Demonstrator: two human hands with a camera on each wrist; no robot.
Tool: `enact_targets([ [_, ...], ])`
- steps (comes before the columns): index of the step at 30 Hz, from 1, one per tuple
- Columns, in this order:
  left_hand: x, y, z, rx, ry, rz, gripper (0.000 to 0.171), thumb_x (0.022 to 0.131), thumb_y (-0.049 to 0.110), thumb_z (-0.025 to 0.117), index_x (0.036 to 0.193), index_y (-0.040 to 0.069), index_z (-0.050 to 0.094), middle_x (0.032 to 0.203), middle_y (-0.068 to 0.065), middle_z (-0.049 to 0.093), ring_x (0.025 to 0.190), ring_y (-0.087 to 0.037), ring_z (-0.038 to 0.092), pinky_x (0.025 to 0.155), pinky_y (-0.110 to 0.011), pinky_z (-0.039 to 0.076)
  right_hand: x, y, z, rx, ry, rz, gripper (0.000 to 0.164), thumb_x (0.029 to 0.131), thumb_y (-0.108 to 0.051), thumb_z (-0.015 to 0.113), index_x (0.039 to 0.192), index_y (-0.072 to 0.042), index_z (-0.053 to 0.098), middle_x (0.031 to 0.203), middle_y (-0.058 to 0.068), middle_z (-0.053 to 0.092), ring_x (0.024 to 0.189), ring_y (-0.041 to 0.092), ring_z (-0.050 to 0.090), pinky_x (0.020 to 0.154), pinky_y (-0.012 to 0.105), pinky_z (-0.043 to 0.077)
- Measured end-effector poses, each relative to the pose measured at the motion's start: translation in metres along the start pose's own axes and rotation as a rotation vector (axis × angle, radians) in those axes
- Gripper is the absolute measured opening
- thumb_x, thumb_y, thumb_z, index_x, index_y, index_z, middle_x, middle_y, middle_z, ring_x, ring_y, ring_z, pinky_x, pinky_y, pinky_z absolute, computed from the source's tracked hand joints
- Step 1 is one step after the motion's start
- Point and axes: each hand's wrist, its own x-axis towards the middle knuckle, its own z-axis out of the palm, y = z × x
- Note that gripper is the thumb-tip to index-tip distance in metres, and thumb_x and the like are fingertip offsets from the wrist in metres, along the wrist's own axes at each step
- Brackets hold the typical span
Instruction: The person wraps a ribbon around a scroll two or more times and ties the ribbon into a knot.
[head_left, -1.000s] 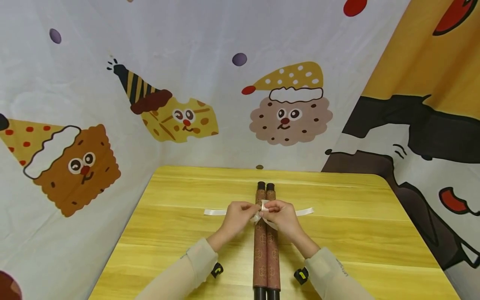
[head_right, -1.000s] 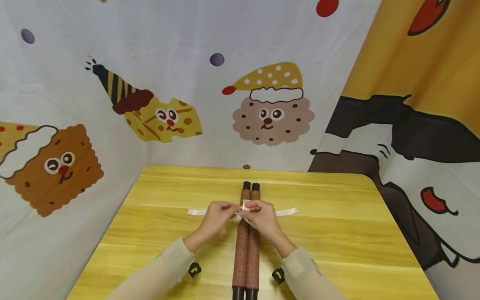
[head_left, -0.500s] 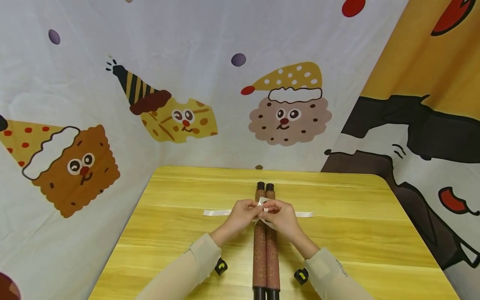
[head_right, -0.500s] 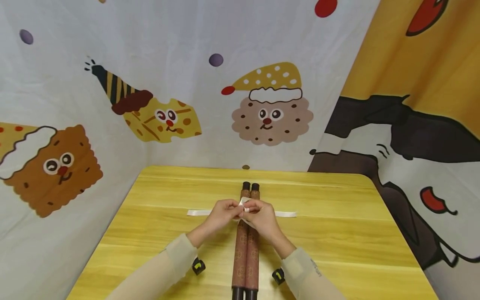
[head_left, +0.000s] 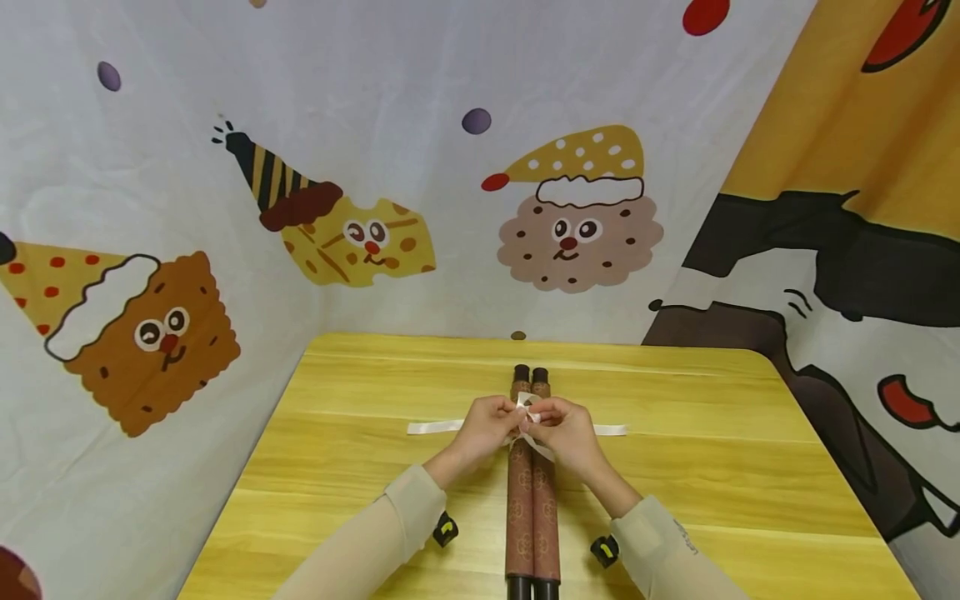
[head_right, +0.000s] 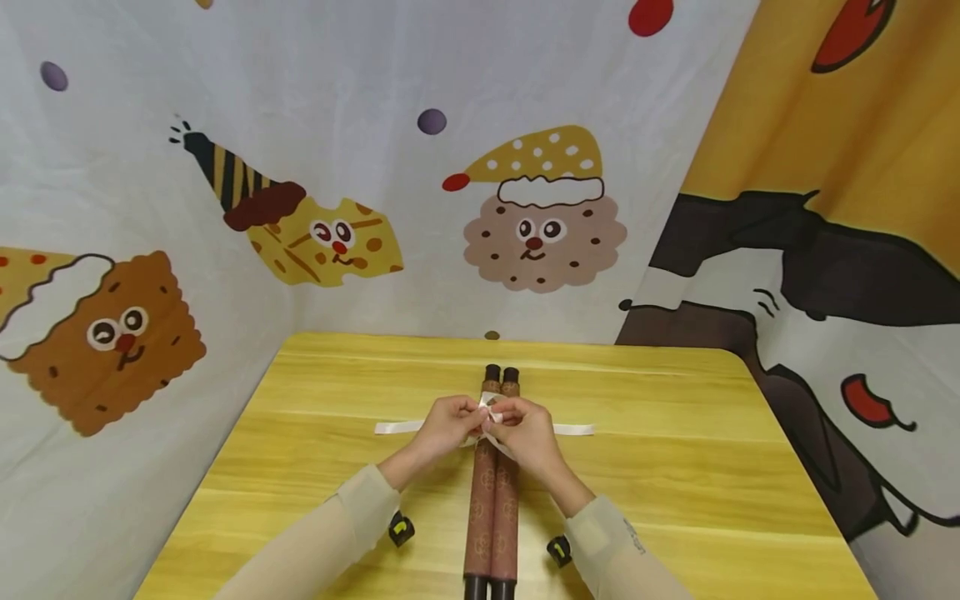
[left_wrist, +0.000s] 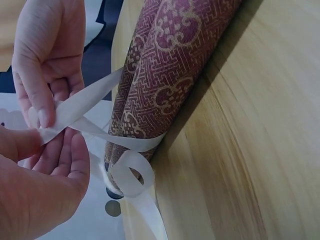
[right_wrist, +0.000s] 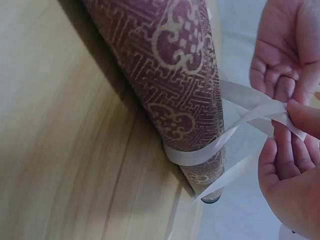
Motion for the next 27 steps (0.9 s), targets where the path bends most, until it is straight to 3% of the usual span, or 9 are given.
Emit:
enact_targets([
  [6,0.000,0.000,0.001,0.040,-0.005,0.007,0.017,0.093,0.015,0.059,0.089,0.001,0.066,0.081,-0.017,0.067,0.073,-0.031,0.060,0.055,-0.027,0.049,-0.001,-0.002,-0.001,-0.049,0.013,-0.032,0.012,0.078,-0.011,0.076,0.087,-0.010,0.069,0.078,0.008,0.066,0.070,0.019,0.060,0.057,0.026,0.054],
  [11,-0.003,0.001,0.000,0.067,-0.052,0.044,0.015,0.093,0.009,0.057,0.095,-0.002,0.068,0.090,-0.021,0.067,0.082,-0.029,0.060,0.071,-0.039,0.053,-0.004,-0.013,-0.003,-0.014,-0.010,-0.041,0.016,0.080,-0.010,0.074,0.091,-0.001,0.068,0.078,0.014,0.065,0.068,0.023,0.060,0.053,0.022,0.052],
  [14,-0.008,0.010,-0.001,0.084,-0.082,0.082,0.016,0.092,0.005,0.058,0.097,-0.007,0.067,0.093,-0.025,0.067,0.084,-0.030,0.060,0.073,-0.039,0.053,-0.008,-0.025,-0.005,0.006,-0.019,-0.036,0.020,0.080,-0.007,0.074,0.094,0.005,0.066,0.079,0.020,0.063,0.068,0.026,0.059,0.052,0.021,0.051],
  [17,-0.015,0.021,-0.002,0.103,-0.104,0.097,0.015,0.090,0.001,0.059,0.098,-0.009,0.067,0.095,-0.026,0.067,0.086,-0.032,0.061,0.075,-0.039,0.054,-0.011,-0.033,-0.007,0.011,-0.019,-0.013,0.021,0.080,-0.003,0.072,0.096,0.007,0.065,0.081,0.022,0.063,0.069,0.027,0.059,0.054,0.027,0.054],
  [22,-0.018,0.024,-0.001,0.137,-0.123,0.117,0.015,0.085,-0.004,0.064,0.098,-0.008,0.068,0.094,-0.025,0.068,0.087,-0.031,0.063,0.077,-0.039,0.055,-0.013,-0.034,-0.007,0.053,-0.024,0.029,0.020,0.082,0.000,0.069,0.099,0.008,0.064,0.082,0.024,0.062,0.071,0.034,0.060,0.061,0.048,0.056],
  [27,-0.017,0.021,0.001,0.158,-0.100,0.141,0.011,0.083,-0.004,0.065,0.093,-0.008,0.070,0.091,-0.025,0.069,0.082,-0.026,0.063,0.071,-0.031,0.055,-0.012,-0.037,-0.007,0.068,-0.015,0.045,0.019,0.082,-0.002,0.069,0.099,0.007,0.064,0.082,0.025,0.061,0.071,0.035,0.059,0.061,0.051,0.055],
])
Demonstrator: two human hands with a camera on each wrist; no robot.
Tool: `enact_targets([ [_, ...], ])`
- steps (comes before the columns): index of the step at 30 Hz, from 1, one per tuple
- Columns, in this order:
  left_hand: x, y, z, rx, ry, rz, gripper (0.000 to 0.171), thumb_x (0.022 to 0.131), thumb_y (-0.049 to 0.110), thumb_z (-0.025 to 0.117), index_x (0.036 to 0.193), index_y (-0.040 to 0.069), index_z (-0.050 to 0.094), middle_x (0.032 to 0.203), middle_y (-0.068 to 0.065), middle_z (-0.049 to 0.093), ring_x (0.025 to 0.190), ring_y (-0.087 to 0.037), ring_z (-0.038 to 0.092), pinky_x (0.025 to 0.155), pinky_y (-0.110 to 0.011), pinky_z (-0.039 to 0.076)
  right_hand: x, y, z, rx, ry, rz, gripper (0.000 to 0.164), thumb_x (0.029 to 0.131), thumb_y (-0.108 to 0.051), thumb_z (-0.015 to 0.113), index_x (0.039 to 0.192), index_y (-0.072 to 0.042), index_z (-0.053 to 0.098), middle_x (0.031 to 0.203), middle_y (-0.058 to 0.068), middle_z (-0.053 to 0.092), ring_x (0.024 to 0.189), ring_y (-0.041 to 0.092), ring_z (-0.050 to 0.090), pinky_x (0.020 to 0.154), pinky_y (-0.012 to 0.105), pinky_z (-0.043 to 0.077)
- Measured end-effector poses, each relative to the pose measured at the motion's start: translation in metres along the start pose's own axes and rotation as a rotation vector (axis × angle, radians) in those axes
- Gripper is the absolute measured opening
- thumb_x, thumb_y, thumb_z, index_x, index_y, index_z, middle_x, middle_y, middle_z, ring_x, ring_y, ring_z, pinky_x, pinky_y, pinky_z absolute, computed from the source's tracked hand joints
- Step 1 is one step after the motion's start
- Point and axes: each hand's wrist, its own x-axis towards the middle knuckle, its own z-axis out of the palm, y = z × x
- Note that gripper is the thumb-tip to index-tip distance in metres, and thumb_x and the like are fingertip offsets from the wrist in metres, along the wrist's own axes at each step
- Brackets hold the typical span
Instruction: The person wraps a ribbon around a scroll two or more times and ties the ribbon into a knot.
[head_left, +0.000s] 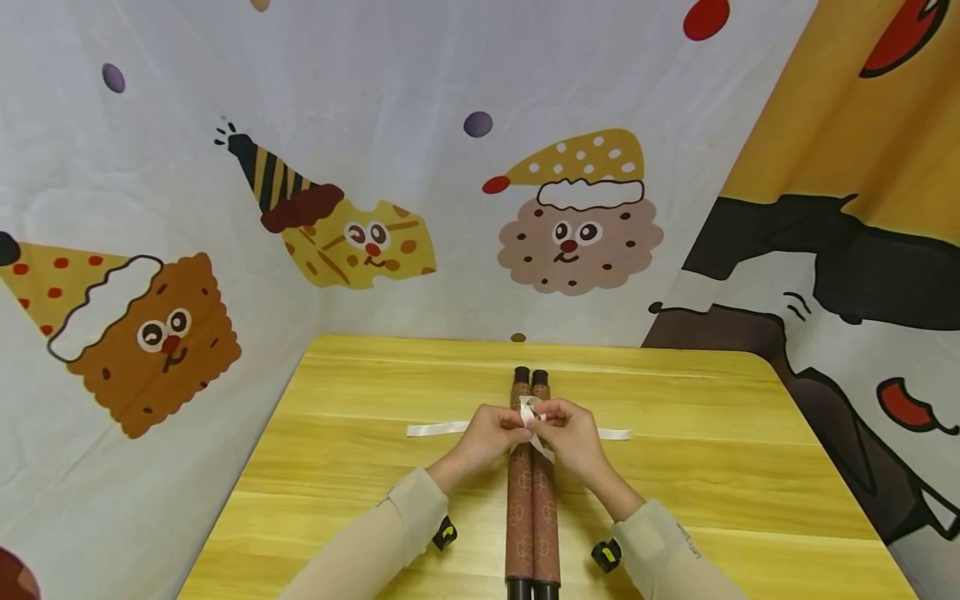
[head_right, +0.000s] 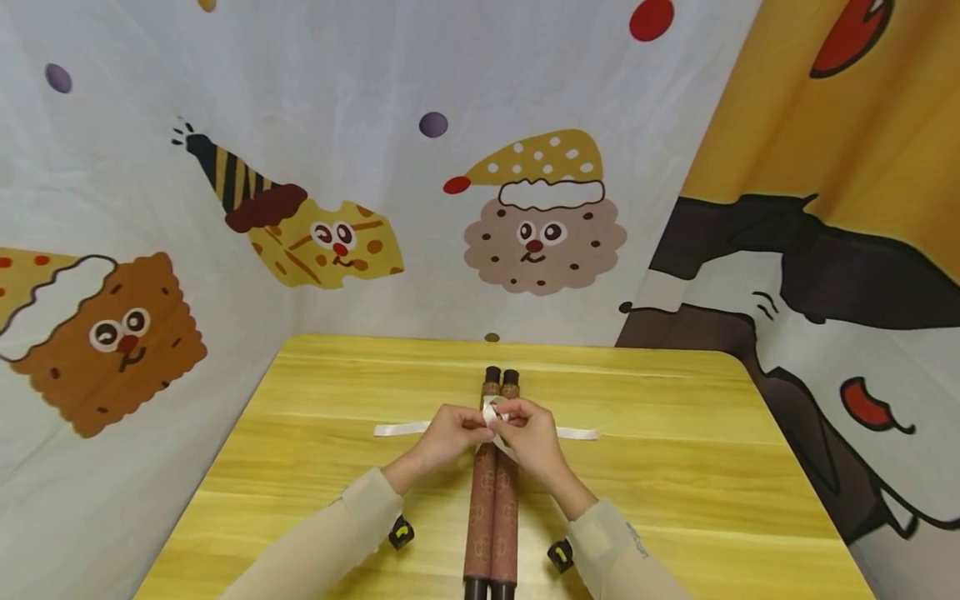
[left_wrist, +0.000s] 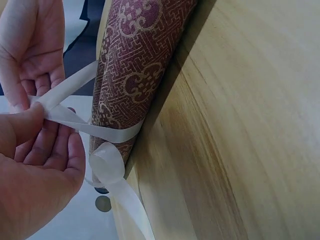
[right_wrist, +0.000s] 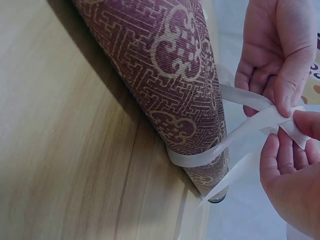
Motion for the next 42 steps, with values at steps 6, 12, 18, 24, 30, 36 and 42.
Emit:
enact_targets([
  [6,-0.001,0.004,0.001,0.024,0.009,-0.018,0.010,0.084,-0.003,0.064,0.088,-0.011,0.069,0.085,-0.027,0.068,0.063,-0.015,0.050,0.052,-0.016,0.040,-0.002,-0.005,-0.004,0.016,0.054,0.027,0.019,0.082,-0.002,0.068,0.098,0.008,0.065,0.084,0.024,0.061,0.071,0.026,0.056,0.061,0.040,0.056],
  [12,-0.002,0.006,0.003,0.031,0.044,-0.045,0.009,0.084,-0.003,0.064,0.086,-0.011,0.069,0.080,-0.028,0.066,0.057,-0.011,0.045,0.047,-0.017,0.034,0.000,0.006,-0.016,0.157,0.110,0.062,0.026,0.083,-0.004,0.068,0.104,0.010,0.062,0.090,0.018,0.059,0.080,0.020,0.055,0.068,0.027,0.056],
  [18,-0.003,0.008,0.005,0.038,0.071,-0.055,0.009,0.084,-0.002,0.065,0.084,-0.010,0.068,0.076,-0.028,0.065,0.053,-0.007,0.040,0.045,-0.017,0.031,0.001,0.022,-0.030,0.254,0.210,0.072,0.032,0.082,-0.006,0.071,0.109,0.008,0.059,0.089,0.010,0.057,0.081,0.017,0.055,0.067,0.025,0.056],
  [24,-0.001,0.000,0.006,0.039,0.078,-0.046,0.008,0.083,-0.002,0.065,0.084,-0.010,0.069,0.080,-0.027,0.067,0.055,-0.009,0.042,0.047,-0.016,0.032,-0.004,0.026,-0.051,0.317,0.259,0.082,0.036,0.082,-0.005,0.070,0.111,0.012,0.056,0.091,0.005,0.056,0.082,0.016,0.053,0.069,0.021,0.054],
  [30,0.010,-0.032,0.008,0.063,0.096,-0.038,0.005,0.082,0.003,0.069,0.080,-0.001,0.071,0.075,-0.017,0.069,0.056,-0.008,0.045,0.049,-0.019,0.037,-0.012,0.026,-0.078,0.497,0.272,0.107,0.031,0.083,-0.001,0.068,0.110,0.009,0.056,0.090,0.003,0.054,0.079,0.015,0.055,0.073,0.026,0.055],
  [36,0.013,-0.040,0.007,0.053,0.082,-0.063,0.005,0.081,0.007,0.071,0.078,0.004,0.073,0.075,-0.009,0.070,0.061,-0.011,0.051,0.052,-0.019,0.042,-0.020,0.035,-0.106,0.628,0.319,0.102,0.020,0.083,0.007,0.063,0.103,0.004,0.062,0.085,0.001,0.058,0.078,0.015,0.058,0.073,0.029,0.056],
  [42,0.010,-0.034,0.007,0.048,0.084,-0.065,0.004,0.082,0.005,0.070,0.080,0.003,0.072,0.076,-0.012,0.070,0.061,-0.010,0.050,0.052,-0.018,0.041,-0.025,0.042,-0.125,0.650,0.376,0.075,0.018,0.084,0.010,0.061,0.097,0.000,0.067,0.085,0.002,0.064,0.079,0.015,0.060,0.071,0.029,0.056],
])
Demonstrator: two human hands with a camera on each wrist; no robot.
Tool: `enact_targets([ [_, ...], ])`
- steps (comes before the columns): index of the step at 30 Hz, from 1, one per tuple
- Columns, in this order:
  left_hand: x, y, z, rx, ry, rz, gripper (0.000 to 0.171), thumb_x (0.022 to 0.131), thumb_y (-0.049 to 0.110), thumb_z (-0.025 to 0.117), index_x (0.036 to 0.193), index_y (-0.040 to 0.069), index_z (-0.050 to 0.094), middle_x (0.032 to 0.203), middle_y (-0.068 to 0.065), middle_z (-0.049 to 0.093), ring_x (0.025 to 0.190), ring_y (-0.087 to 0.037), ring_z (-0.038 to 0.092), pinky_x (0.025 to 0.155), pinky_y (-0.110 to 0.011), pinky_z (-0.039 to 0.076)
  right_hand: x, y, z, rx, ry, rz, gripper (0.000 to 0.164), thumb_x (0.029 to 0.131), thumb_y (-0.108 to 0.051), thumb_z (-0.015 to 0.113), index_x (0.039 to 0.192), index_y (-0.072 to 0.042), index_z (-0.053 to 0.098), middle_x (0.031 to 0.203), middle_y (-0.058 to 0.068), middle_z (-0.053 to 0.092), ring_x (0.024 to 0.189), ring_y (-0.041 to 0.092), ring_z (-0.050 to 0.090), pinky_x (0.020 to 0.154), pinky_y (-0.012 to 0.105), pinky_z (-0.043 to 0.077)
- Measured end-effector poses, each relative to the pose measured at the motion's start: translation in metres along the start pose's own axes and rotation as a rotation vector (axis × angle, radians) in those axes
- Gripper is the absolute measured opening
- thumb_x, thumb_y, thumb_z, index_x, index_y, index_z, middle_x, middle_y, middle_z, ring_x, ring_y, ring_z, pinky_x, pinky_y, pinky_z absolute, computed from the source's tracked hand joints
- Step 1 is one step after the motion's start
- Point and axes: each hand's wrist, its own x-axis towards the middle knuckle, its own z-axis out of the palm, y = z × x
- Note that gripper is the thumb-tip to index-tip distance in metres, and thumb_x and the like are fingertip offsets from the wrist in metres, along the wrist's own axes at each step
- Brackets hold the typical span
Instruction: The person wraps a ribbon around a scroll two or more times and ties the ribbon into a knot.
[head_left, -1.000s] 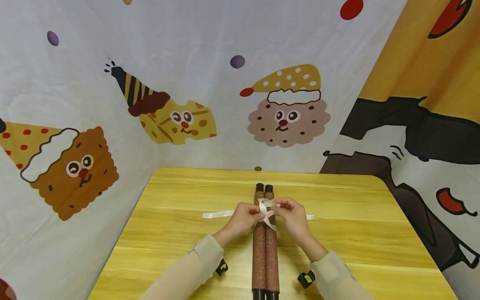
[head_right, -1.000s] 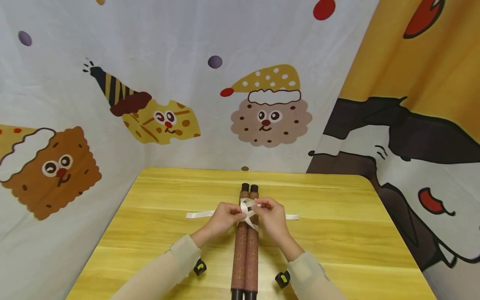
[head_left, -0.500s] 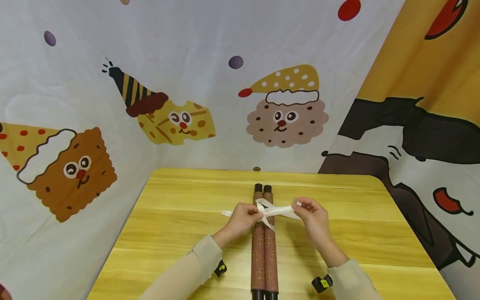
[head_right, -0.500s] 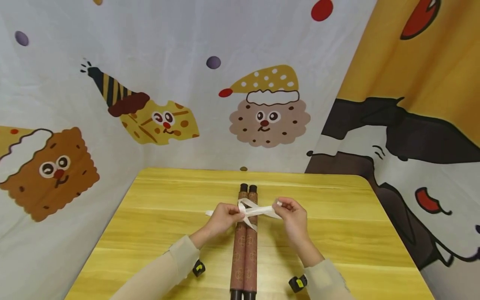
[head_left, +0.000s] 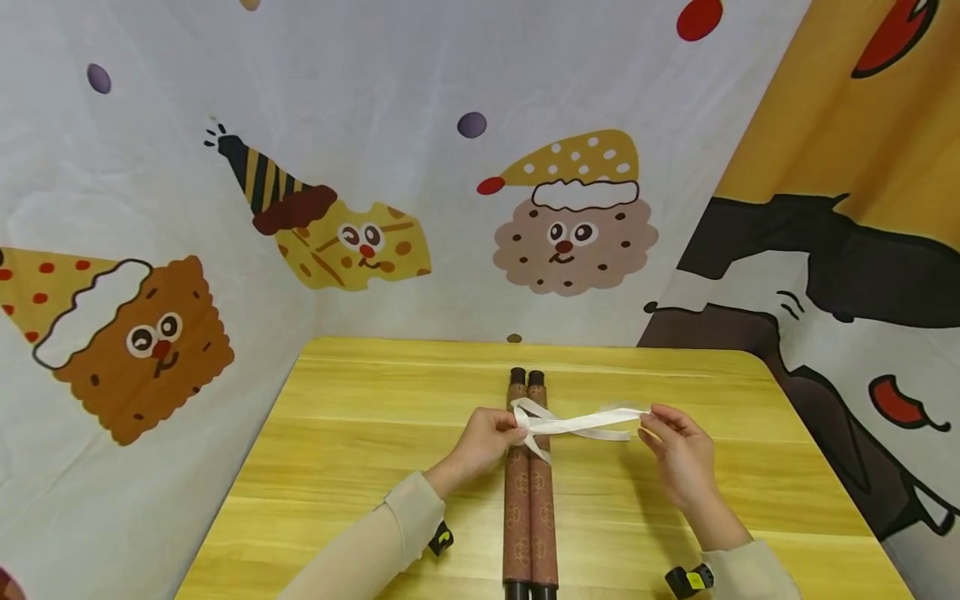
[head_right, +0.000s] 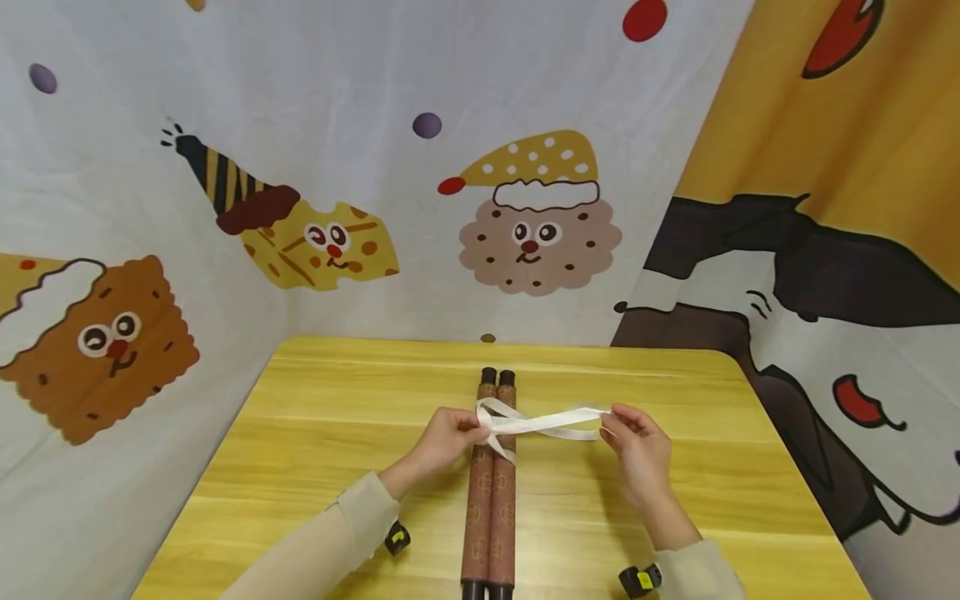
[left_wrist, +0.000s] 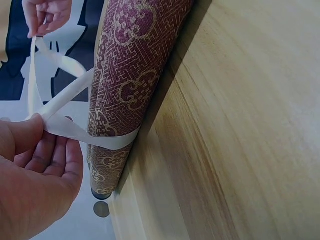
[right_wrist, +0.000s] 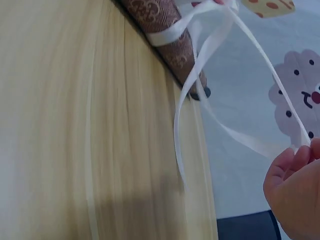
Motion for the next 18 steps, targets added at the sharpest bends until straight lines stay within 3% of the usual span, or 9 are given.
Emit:
enact_targets([
  [4,-0.004,0.010,0.000,-0.017,-0.001,0.010,0.005,0.083,-0.001,0.067,0.082,-0.005,0.071,0.079,-0.019,0.070,0.063,-0.014,0.051,0.054,-0.019,0.042,0.001,-0.004,-0.008,-0.004,0.022,-0.018,0.017,0.083,0.010,0.063,0.095,-0.001,0.068,0.085,0.003,0.066,0.080,0.017,0.062,0.071,0.028,0.056],
  [8,-0.003,0.011,0.000,-0.030,-0.006,0.015,0.006,0.083,-0.002,0.066,0.083,-0.006,0.070,0.081,-0.019,0.070,0.067,-0.014,0.054,0.058,-0.020,0.045,0.003,-0.006,-0.012,-0.099,0.059,-0.030,0.015,0.082,0.005,0.067,0.096,0.000,0.067,0.086,0.002,0.064,0.081,0.017,0.061,0.071,0.026,0.056],
  [12,0.000,0.002,0.001,-0.026,-0.014,-0.005,0.005,0.084,0.003,0.067,0.083,0.002,0.072,0.080,-0.009,0.071,0.066,-0.010,0.055,0.058,-0.020,0.046,0.002,-0.007,-0.008,-0.324,0.056,-0.054,0.025,0.081,-0.007,0.072,0.101,0.004,0.064,0.091,0.000,0.063,0.082,0.016,0.059,0.069,0.020,0.054],
  [15,0.001,-0.001,0.000,-0.026,-0.022,-0.002,0.005,0.084,0.005,0.068,0.083,0.005,0.073,0.079,-0.005,0.071,0.065,-0.010,0.054,0.056,-0.020,0.046,0.001,-0.004,0.002,-0.527,0.006,-0.098,0.032,0.080,-0.017,0.074,0.103,0.003,0.064,0.092,-0.002,0.065,0.083,0.015,0.059,0.068,0.017,0.053],
  [18,-0.006,0.017,-0.003,-0.034,-0.034,0.013,0.006,0.084,0.002,0.066,0.086,-0.001,0.072,0.082,-0.013,0.071,0.067,-0.016,0.055,0.058,-0.021,0.045,-0.001,0.003,0.014,-0.667,-0.088,-0.150,0.031,0.081,-0.024,0.074,0.101,-0.001,0.066,0.093,0.004,0.068,0.084,0.016,0.060,0.068,0.018,0.053],
])
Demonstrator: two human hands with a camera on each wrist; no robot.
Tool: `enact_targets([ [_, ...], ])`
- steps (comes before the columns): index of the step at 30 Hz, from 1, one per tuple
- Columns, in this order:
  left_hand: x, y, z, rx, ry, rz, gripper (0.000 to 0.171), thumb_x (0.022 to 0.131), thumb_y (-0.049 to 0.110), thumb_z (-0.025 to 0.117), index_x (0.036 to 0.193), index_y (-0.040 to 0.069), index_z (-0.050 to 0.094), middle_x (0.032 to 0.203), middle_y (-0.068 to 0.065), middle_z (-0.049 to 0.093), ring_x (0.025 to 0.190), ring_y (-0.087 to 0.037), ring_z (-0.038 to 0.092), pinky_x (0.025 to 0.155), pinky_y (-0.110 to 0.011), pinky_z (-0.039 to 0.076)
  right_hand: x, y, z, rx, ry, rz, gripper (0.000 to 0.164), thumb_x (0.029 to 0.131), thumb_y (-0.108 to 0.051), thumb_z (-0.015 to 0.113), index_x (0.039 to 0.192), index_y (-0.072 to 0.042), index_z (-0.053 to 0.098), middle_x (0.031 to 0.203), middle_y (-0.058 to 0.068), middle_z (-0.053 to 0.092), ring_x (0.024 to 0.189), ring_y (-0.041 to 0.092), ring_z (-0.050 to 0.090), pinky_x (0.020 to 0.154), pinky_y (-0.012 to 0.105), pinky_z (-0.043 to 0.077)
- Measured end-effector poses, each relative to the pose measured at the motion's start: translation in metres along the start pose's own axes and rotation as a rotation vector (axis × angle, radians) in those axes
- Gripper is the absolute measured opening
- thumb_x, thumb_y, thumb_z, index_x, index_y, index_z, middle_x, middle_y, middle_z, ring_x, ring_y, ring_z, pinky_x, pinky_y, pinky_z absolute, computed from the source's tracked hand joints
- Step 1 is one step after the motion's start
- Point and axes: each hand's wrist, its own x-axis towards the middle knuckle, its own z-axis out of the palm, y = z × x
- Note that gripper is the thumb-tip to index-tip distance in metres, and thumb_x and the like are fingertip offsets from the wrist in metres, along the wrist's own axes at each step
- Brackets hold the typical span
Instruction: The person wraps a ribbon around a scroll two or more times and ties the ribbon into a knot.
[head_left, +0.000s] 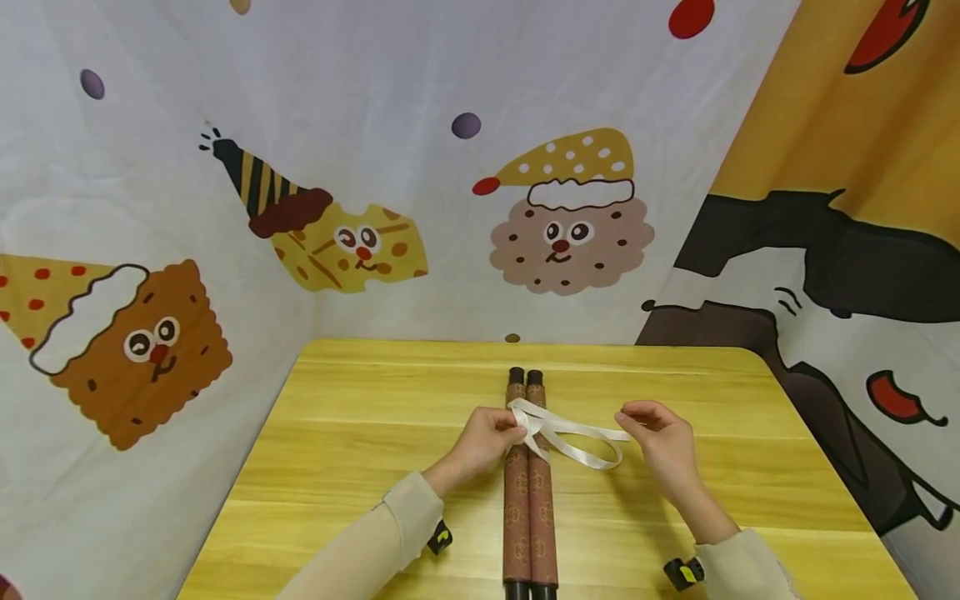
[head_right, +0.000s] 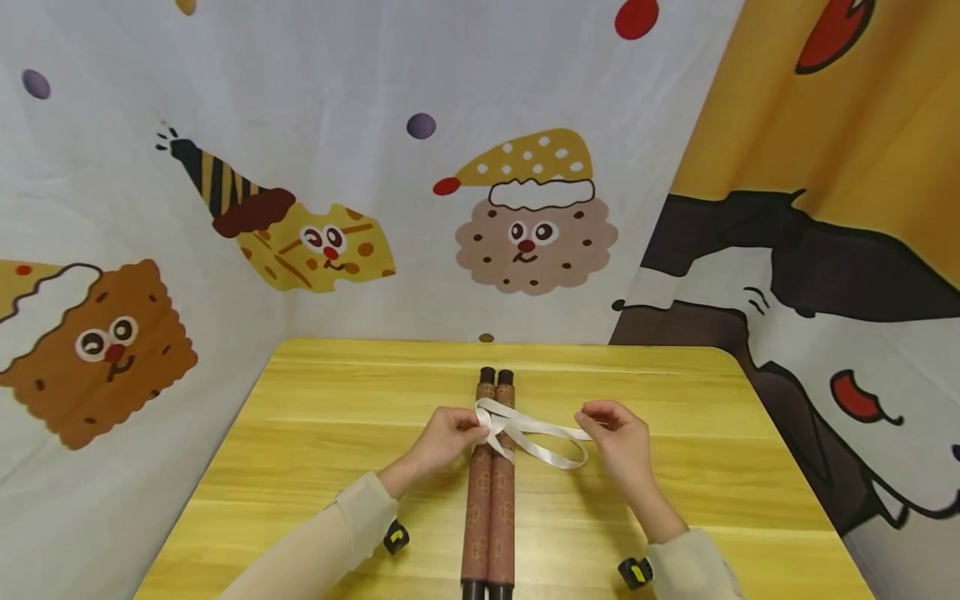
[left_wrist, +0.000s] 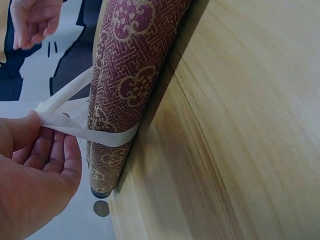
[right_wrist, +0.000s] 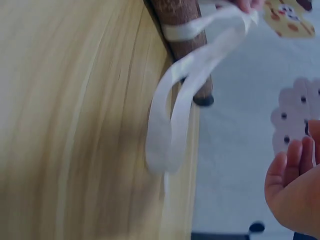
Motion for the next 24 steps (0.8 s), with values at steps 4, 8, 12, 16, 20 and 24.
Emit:
enact_targets([
  [4,-0.007,0.017,-0.001,0.010,-0.009,0.022,0.008,0.085,-0.003,0.064,0.086,-0.009,0.068,0.085,-0.023,0.068,0.070,-0.021,0.053,0.059,-0.022,0.043,-0.006,-0.014,0.023,-0.070,-0.153,-0.102,0.022,0.083,-0.020,0.072,0.099,-0.005,0.068,0.095,0.012,0.067,0.083,0.022,0.061,0.068,0.024,0.054],
  [8,0.001,-0.003,0.000,0.024,-0.012,0.043,0.006,0.084,0.001,0.066,0.083,-0.004,0.071,0.081,-0.016,0.070,0.067,-0.015,0.052,0.057,-0.021,0.043,-0.013,-0.036,0.048,-0.094,-0.300,-0.163,0.017,0.085,-0.008,0.069,0.101,-0.004,0.068,0.100,0.020,0.067,0.087,0.029,0.062,0.070,0.031,0.055],
  [12,0.005,-0.016,0.000,0.027,-0.033,0.050,0.007,0.084,0.007,0.068,0.083,0.002,0.072,0.079,-0.009,0.070,0.064,-0.011,0.051,0.055,-0.021,0.042,-0.012,-0.039,0.066,-0.062,-0.432,-0.155,0.022,0.085,-0.003,0.067,0.107,-0.002,0.066,0.111,0.025,0.063,0.096,0.036,0.059,0.068,0.034,0.056],
  [16,0.006,-0.018,-0.001,0.013,-0.057,0.063,0.007,0.085,0.009,0.068,0.082,0.004,0.073,0.077,-0.006,0.069,0.064,-0.010,0.050,0.054,-0.022,0.041,-0.007,-0.034,0.080,-0.040,-0.528,-0.160,0.028,0.086,-0.003,0.066,0.113,0.002,0.063,0.118,0.024,0.060,0.102,0.041,0.055,0.070,0.038,0.056],
  [20,0.005,-0.017,-0.003,0.012,-0.073,0.076,0.007,0.085,0.008,0.067,0.084,0.004,0.073,0.081,-0.006,0.070,0.069,-0.009,0.053,0.057,-0.020,0.044,-0.003,-0.029,0.089,-0.043,-0.582,-0.186,0.027,0.086,-0.005,0.066,0.111,0.003,0.062,0.114,0.021,0.062,0.104,0.038,0.055,0.076,0.045,0.053],
  [24,-0.001,-0.005,-0.004,0.009,-0.069,0.093,0.007,0.085,0.003,0.066,0.086,-0.001,0.072,0.083,-0.012,0.070,0.072,-0.013,0.055,0.059,-0.020,0.045,-0.001,-0.027,0.095,-0.045,-0.607,-0.207,0.021,0.086,-0.004,0.065,0.106,0.004,0.062,0.100,0.020,0.065,0.093,0.032,0.059,0.076,0.042,0.052],
])
